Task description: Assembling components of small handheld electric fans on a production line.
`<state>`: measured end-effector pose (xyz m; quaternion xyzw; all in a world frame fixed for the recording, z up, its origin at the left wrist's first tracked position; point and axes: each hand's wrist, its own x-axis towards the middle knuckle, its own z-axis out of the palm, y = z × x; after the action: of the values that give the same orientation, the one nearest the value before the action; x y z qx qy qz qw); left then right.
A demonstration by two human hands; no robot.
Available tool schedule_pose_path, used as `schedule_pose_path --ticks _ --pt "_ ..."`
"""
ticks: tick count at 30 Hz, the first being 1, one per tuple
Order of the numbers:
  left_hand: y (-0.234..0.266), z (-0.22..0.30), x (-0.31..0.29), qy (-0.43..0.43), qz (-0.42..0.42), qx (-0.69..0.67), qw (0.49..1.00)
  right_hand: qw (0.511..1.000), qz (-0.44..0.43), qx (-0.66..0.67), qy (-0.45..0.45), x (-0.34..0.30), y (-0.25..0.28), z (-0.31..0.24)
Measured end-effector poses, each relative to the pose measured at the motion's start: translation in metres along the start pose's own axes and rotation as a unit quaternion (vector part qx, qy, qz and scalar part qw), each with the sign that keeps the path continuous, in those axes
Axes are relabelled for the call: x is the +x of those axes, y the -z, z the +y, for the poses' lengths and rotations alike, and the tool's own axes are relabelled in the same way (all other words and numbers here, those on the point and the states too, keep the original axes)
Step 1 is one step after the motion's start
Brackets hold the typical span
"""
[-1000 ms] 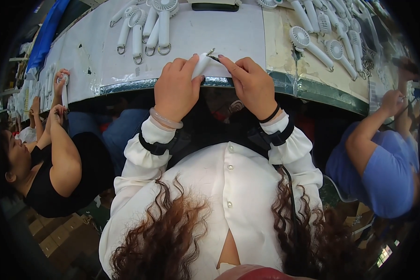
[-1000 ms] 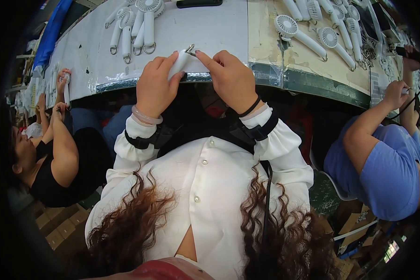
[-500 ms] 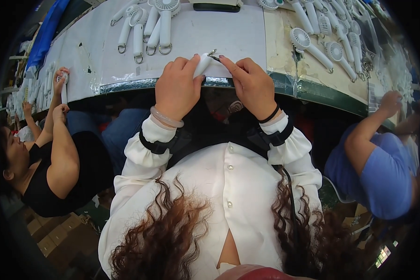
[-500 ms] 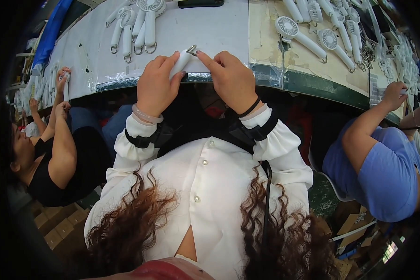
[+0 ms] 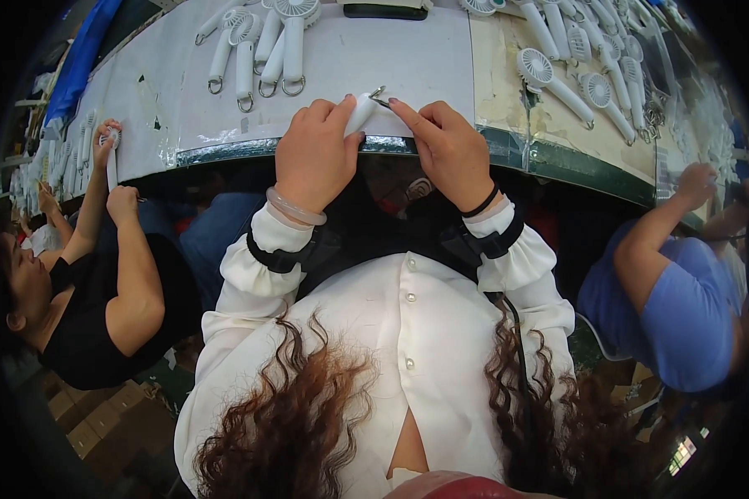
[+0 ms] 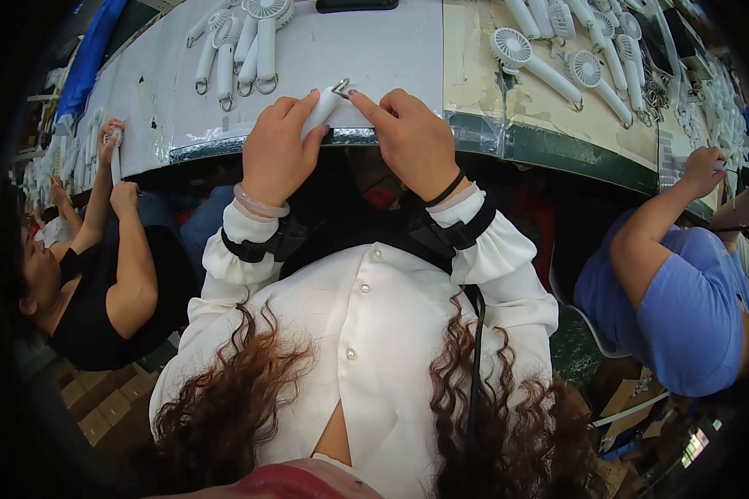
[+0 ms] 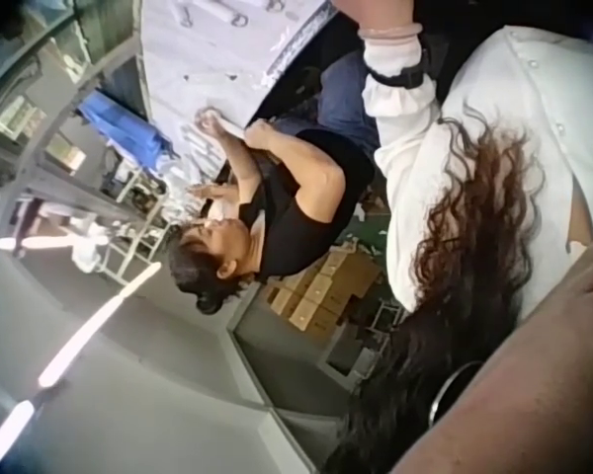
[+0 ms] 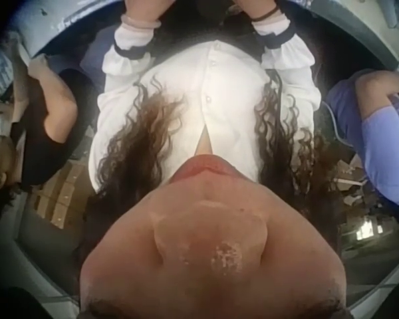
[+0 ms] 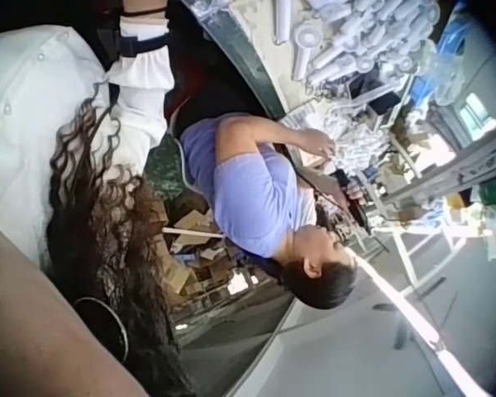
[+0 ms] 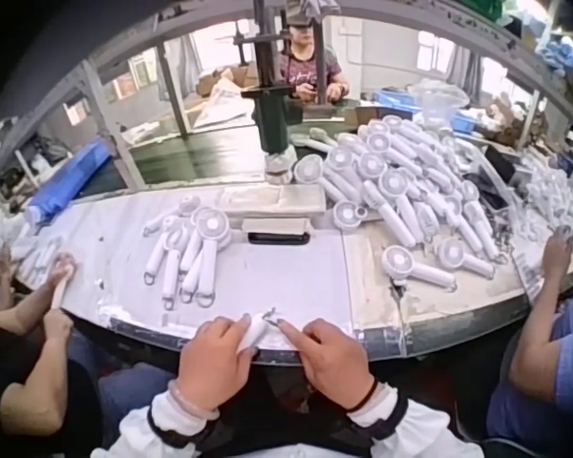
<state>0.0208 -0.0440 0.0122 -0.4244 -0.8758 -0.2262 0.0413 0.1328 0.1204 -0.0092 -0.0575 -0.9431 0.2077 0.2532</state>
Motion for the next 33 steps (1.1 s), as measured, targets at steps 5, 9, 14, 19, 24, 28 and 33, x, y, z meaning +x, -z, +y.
schedule_pose_path --ticks 5,9,14,19,24,28,33 --pt "0.0013 0.0008 0.0006 -0.002 -0.006 0.003 1.000 1.000 -0.005 -0.002 0.007 0.0005 0.0000 0.0024" --pt "0.0008 0.0001 0.0006 -0.003 -0.016 0.011 1.000 1.000 -0.008 -0.008 0.015 0.0007 0.0009 0.0015" --pt "-0.0001 -0.0011 0.0013 -0.009 -0.016 0.018 1.000 0.999 -0.003 -0.025 0.024 0.0003 0.0004 0.0003" --pt "-0.0014 -0.0016 0.0017 -0.012 -0.018 0.021 1.000 0.998 0.008 -0.050 0.031 -0.0004 0.0005 -0.0021" --pt "-0.0032 -0.0022 0.0015 -0.017 -0.011 0.017 1.000 0.998 0.013 -0.060 0.031 -0.0032 -0.0015 -0.0009" --pt "-0.0031 -0.0026 0.0015 -0.015 -0.015 0.019 1.000 0.999 0.017 -0.037 0.022 -0.0037 -0.0030 0.0017" --pt "-0.0025 -0.0020 0.0004 -0.013 -0.015 0.017 1.000 1.000 0.013 -0.008 0.002 -0.0049 -0.0033 0.0023"
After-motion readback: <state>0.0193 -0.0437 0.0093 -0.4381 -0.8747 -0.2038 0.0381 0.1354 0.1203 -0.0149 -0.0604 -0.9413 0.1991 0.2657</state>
